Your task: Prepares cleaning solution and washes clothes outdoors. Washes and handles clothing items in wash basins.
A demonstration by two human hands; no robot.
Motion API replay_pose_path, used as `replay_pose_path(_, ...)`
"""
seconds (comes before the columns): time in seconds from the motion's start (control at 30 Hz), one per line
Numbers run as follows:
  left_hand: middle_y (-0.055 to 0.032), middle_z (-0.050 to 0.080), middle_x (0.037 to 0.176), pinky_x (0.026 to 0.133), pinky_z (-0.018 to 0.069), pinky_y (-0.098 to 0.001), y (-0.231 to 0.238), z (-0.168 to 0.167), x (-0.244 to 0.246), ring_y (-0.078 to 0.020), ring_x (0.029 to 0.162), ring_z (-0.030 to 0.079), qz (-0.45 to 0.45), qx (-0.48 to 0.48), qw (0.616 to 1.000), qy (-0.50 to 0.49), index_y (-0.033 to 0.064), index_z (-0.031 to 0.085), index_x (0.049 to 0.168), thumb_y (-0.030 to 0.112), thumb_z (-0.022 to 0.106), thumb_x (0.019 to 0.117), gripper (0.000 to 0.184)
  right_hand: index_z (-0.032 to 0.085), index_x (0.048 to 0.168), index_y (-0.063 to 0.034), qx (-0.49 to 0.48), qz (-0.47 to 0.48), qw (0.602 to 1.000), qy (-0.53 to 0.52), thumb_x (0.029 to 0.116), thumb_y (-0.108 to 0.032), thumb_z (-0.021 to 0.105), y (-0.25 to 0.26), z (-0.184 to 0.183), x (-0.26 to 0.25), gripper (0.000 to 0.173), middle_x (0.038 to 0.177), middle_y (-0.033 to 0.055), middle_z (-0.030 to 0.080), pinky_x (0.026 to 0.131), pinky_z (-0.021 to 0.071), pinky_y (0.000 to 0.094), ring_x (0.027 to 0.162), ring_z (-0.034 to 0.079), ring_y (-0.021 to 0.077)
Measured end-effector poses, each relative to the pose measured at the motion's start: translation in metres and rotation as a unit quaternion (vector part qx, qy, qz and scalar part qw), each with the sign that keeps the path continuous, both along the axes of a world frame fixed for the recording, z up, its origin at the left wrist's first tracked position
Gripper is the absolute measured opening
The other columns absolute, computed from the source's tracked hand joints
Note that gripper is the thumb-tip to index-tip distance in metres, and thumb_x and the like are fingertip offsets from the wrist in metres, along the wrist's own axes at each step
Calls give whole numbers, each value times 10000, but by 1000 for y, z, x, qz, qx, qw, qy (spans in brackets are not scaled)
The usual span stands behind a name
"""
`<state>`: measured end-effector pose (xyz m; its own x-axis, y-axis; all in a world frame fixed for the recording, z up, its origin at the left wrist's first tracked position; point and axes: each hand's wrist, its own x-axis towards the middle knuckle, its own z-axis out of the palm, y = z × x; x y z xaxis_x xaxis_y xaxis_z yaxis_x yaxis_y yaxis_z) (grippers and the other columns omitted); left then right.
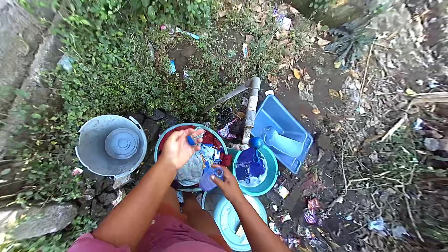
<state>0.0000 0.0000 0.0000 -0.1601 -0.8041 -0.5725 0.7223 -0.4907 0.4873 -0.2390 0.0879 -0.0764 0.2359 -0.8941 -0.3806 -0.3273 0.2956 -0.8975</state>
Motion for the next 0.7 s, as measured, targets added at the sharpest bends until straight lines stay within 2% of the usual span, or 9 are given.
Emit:
replay_pose_path(0.13,-167,711,1137,826,585,-324,30,9,43,-229,957,721,61,-19,996,58,27,568,1094,53,187,1027,388,686,1191,-5,-85,-34,985,-144,925,-240,690,21,51,30,354,1275,116,680,1119,469,375,1291,586,187)
replay_pose_path(0.2,-129,704,1106,803,587,-299,35,30,55,-191,920,709,41,-57,996,55,30,584,1080,31,221,1019,368,691,1192,-77,-122,-29,970,-210,949,-250,687,18,83,45,299,1269,62,695,1106,488,373,1278,604,174)
replay_pose_path(0.3,-92,681,1155,766,571,-257,35,69,69,-135,884,680,-3,-125,991,49,38,593,1164,17,337,972,321,703,1213,-143,-173,-15,955,-242,965,-284,668,2,139,64,288,1243,29,712,1063,521,374,1221,638,168)
replay_pose_path(0.4,-84,660,1226,714,547,-227,32,115,81,-93,832,654,-52,-191,980,4,52,564,1216,-41,419,952,315,699,1208,-149,-213,-37,944,-249,973,-327,654,-11,198,75,298,1194,29,727,999,561,392,1138,676,176)
replay_pose_path(0.47,-89,647,1260,776,556,-269,33,142,87,-120,894,667,-104,-235,966,-37,48,533,1260,-8,398,994,304,697,1194,-134,-226,-59,939,-251,973,-336,644,-12,236,77,304,1152,27,732,969,578,410,1084,691,180)
replay_pose_path(0.5,-105,647,1283,871,571,-326,34,153,90,-169,993,689,-131,-247,959,-47,37,504,1298,25,385,1022,301,688,1194,-112,-227,-71,937,-257,976,-342,638,-11,253,78,320,1132,35,732,950,588,415,1056,699,184)
replay_pose_path(0.57,-163,650,1297,1024,542,-434,38,171,87,-270,1153,675,-163,-223,960,-55,-8,452,1371,57,338,1062,335,665,1186,-72,-215,-110,930,-276,973,-338,639,-8,285,81,341,1068,56,743,900,604,413,984,719,193)
replay_pose_path(0.63,-173,677,1246,997,549,-421,49,179,72,-266,1131,684,-191,-161,963,-104,-21,460,1382,86,316,1098,336,631,1166,-40,-199,-156,926,-281,983,-286,587,-3,312,89,309,1010,73,739,872,609,409,932,722,197)
replay_pose_path(0.7,-138,695,1179,903,572,-385,70,173,54,-216,1030,701,-241,-114,950,-162,-4,471,1391,117,315,1109,343,614,1146,-17,-203,-200,923,-260,995,-213,500,2,331,97,273,968,87,735,855,608,397,900,720,193)
